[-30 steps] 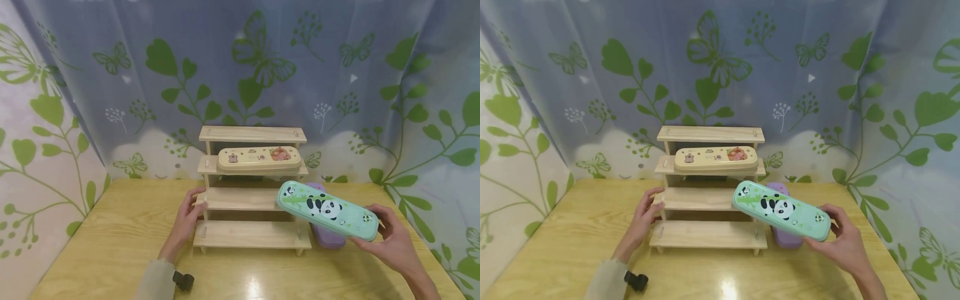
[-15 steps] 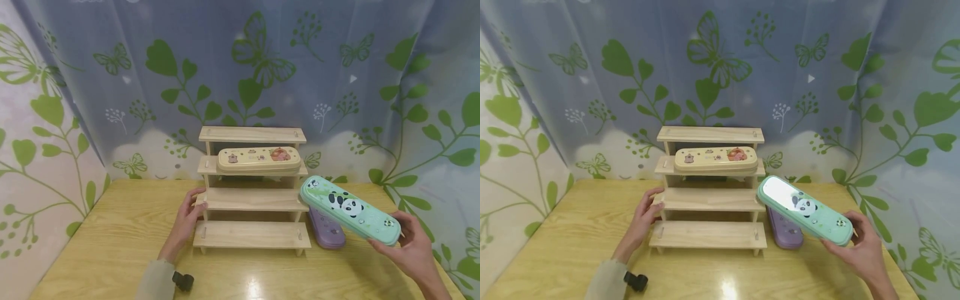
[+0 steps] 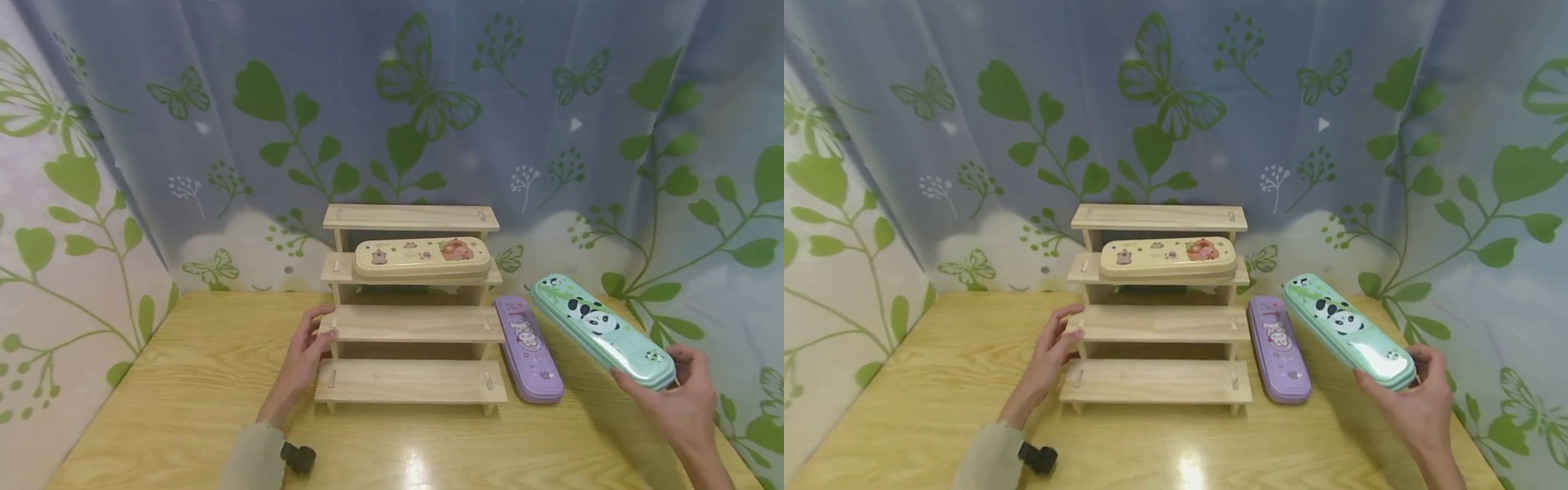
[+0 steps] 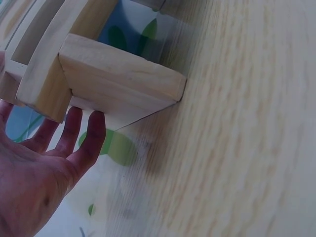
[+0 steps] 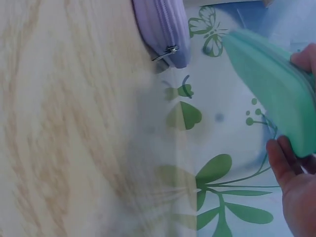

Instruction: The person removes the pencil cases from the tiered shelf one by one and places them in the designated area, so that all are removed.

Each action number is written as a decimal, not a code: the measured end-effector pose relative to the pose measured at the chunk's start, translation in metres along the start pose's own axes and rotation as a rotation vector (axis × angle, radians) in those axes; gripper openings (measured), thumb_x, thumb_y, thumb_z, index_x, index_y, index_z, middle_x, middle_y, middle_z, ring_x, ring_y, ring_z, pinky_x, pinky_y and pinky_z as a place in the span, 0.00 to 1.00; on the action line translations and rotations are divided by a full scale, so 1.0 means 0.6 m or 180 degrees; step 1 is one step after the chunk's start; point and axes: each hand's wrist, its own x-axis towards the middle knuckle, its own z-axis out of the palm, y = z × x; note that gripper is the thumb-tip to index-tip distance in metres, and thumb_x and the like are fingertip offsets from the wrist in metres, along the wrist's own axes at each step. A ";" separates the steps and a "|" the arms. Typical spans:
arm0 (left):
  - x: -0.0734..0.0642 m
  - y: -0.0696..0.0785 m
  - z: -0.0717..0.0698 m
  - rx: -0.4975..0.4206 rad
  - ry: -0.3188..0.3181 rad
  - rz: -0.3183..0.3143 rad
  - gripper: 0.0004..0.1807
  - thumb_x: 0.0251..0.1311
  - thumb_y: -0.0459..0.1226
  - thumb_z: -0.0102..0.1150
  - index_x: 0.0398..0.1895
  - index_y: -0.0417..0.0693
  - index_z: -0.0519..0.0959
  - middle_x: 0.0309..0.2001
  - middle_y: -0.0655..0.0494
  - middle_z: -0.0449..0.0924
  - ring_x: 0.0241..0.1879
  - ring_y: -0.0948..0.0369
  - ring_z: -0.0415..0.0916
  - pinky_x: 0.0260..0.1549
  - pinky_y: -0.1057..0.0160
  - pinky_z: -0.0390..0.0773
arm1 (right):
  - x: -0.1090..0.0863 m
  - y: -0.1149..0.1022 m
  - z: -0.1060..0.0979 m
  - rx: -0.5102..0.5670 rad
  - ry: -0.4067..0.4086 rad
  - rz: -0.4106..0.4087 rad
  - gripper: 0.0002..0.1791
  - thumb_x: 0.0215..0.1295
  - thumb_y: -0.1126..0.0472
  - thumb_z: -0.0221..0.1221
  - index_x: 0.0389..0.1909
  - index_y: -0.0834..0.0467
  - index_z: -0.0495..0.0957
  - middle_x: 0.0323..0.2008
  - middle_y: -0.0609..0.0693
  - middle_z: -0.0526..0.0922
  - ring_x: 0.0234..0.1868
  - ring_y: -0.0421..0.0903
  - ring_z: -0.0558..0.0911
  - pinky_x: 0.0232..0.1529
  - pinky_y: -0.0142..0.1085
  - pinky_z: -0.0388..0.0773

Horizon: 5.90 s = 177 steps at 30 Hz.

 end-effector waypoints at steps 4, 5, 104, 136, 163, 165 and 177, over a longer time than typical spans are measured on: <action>0.000 0.000 0.001 -0.0004 0.0010 0.0020 0.23 0.75 0.38 0.51 0.71 0.58 0.67 0.63 0.40 0.71 0.52 0.52 0.78 0.50 0.51 0.83 | 0.006 0.006 0.005 -0.0150 0.0034 0.0270 0.43 0.42 0.72 0.78 0.55 0.43 0.66 0.43 0.38 0.69 0.39 0.33 0.71 0.33 0.16 0.73; 0.000 0.000 0.001 -0.0004 0.0019 0.0021 0.23 0.74 0.38 0.51 0.71 0.58 0.67 0.63 0.40 0.71 0.52 0.52 0.78 0.50 0.51 0.83 | 0.007 0.007 0.007 -0.0184 0.0035 0.0338 0.42 0.42 0.71 0.79 0.55 0.44 0.66 0.43 0.38 0.68 0.39 0.33 0.70 0.32 0.16 0.72; 0.002 0.004 0.002 0.0035 0.0067 -0.0038 0.22 0.75 0.40 0.50 0.70 0.61 0.68 0.65 0.44 0.72 0.54 0.50 0.77 0.47 0.57 0.79 | 0.058 -0.195 0.205 0.0820 -0.1125 -0.1442 0.26 0.61 0.74 0.67 0.61 0.66 0.77 0.53 0.27 0.79 0.56 0.29 0.79 0.56 0.22 0.77; 0.001 0.001 0.004 -0.0071 0.0059 -0.0014 0.23 0.75 0.38 0.50 0.70 0.59 0.67 0.64 0.42 0.72 0.54 0.49 0.78 0.49 0.50 0.83 | 0.105 -0.245 0.275 -0.0101 -0.1941 -0.0996 0.43 0.63 0.49 0.71 0.75 0.57 0.64 0.66 0.61 0.73 0.68 0.60 0.71 0.69 0.61 0.67; -0.003 -0.004 0.005 -0.0015 0.0080 -0.0015 0.22 0.75 0.39 0.50 0.70 0.59 0.68 0.63 0.42 0.72 0.54 0.49 0.77 0.49 0.52 0.82 | 0.076 -0.219 0.266 0.0841 -0.1962 -0.1052 0.46 0.44 0.68 0.80 0.67 0.57 0.70 0.60 0.49 0.76 0.61 0.35 0.72 0.73 0.55 0.65; -0.003 -0.004 0.005 -0.0014 0.0070 -0.0007 0.22 0.75 0.39 0.50 0.70 0.60 0.67 0.64 0.42 0.72 0.54 0.48 0.77 0.50 0.51 0.82 | 0.073 -0.217 0.264 0.0872 -0.1913 -0.1102 0.45 0.43 0.69 0.80 0.65 0.58 0.70 0.58 0.46 0.76 0.61 0.34 0.72 0.73 0.55 0.64; 0.001 -0.001 0.007 -0.0031 0.0072 0.0013 0.23 0.75 0.38 0.51 0.70 0.59 0.68 0.64 0.42 0.72 0.54 0.50 0.77 0.49 0.52 0.82 | 0.053 -0.191 0.239 0.1209 -0.1493 -0.1149 0.45 0.39 0.77 0.78 0.63 0.64 0.70 0.55 0.37 0.77 0.57 0.36 0.76 0.60 0.23 0.72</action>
